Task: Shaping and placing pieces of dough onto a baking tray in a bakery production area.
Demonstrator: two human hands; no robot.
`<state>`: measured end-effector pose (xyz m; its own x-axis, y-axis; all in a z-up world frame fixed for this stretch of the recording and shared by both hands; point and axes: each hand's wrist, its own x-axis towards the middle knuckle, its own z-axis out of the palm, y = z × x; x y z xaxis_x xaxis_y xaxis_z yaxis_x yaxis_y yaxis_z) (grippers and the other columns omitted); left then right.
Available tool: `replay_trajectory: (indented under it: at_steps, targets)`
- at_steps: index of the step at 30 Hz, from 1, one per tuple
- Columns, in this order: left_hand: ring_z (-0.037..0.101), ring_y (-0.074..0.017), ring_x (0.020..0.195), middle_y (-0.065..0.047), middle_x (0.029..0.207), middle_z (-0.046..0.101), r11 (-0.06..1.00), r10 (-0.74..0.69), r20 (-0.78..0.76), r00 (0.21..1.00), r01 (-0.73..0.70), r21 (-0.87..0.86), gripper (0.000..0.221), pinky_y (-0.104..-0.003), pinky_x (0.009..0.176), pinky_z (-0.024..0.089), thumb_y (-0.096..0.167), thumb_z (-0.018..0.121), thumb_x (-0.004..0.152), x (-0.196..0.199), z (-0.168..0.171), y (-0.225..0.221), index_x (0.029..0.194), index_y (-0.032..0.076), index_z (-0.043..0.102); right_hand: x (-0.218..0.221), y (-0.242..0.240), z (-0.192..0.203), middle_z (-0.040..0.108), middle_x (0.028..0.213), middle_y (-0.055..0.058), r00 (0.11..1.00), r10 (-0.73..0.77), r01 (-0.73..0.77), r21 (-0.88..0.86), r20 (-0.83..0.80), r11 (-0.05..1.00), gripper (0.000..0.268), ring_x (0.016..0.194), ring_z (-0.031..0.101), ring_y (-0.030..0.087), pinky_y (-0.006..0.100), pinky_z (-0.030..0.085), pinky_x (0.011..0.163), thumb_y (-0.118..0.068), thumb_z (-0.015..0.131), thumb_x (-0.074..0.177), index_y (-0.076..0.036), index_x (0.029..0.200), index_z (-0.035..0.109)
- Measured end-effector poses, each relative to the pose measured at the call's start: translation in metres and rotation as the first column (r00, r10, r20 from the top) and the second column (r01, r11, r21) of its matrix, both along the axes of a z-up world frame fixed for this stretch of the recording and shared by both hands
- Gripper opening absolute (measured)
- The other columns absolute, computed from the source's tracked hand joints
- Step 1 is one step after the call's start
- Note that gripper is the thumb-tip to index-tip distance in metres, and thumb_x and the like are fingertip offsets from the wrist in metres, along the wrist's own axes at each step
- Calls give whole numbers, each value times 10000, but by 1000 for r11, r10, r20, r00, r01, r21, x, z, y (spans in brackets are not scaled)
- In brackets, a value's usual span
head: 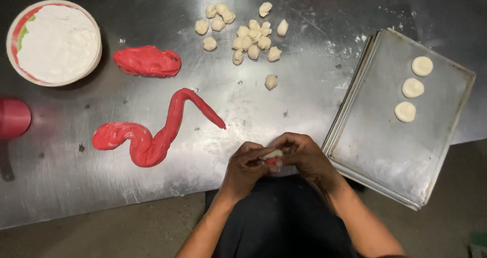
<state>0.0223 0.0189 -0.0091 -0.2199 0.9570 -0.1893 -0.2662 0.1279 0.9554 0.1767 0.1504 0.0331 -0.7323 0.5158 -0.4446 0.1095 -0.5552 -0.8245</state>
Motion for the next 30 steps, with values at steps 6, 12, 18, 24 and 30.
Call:
replay_trajectory:
  at_steps: [6, 12, 18, 24, 30]
  targets:
    - [730, -194, 781, -65, 1018, 628, 940, 281, 54, 958, -263, -219, 235, -301, 570, 603, -25, 774, 869, 2, 1, 36, 1102, -59, 781, 7, 36, -67, 733, 905, 144, 997, 5, -17, -153, -80, 988, 142, 727, 702, 189, 311, 587, 607, -87, 744, 933, 20, 1010, 692]
    - [732, -184, 748, -125, 974, 741, 936, 291, 443, 848, -157, -315, 354, -273, 582, 638, -21, 734, 826, -2, 20, 31, 1178, 13, 725, -9, 70, -58, 730, 915, 134, 983, 184, -177, -212, 11, 961, 135, 785, 744, 212, 347, 647, 676, -46, 728, 873, 13, 991, 701]
    - [738, -203, 728, -120, 1004, 650, 795, 529, -39, 848, -511, -326, 190, -268, 499, 541, -68, 743, 857, 14, -3, 54, 1046, -69, 763, -34, 75, -53, 740, 927, 148, 975, 211, -208, -48, 66, 977, 158, 815, 755, 226, 353, 662, 705, -11, 723, 854, 37, 1004, 711]
    - [738, -219, 806, -129, 1071, 593, 782, 383, -390, 838, -518, -346, 232, -255, 612, 653, -60, 735, 849, -2, -63, 66, 1076, -27, 769, -37, 65, -112, 725, 985, 132, 975, 197, -204, 62, 107, 977, 270, 894, 716, 189, 317, 622, 803, 7, 763, 847, 51, 1104, 692]
    - [765, -197, 835, -183, 1105, 696, 810, 415, 79, 907, -328, -485, 276, -266, 631, 652, 1, 751, 858, 3, -46, 67, 1132, 20, 730, -22, 67, -127, 721, 952, 167, 983, 77, -75, -21, 165, 997, 247, 855, 740, 229, 350, 645, 786, 13, 747, 856, 78, 1087, 689]
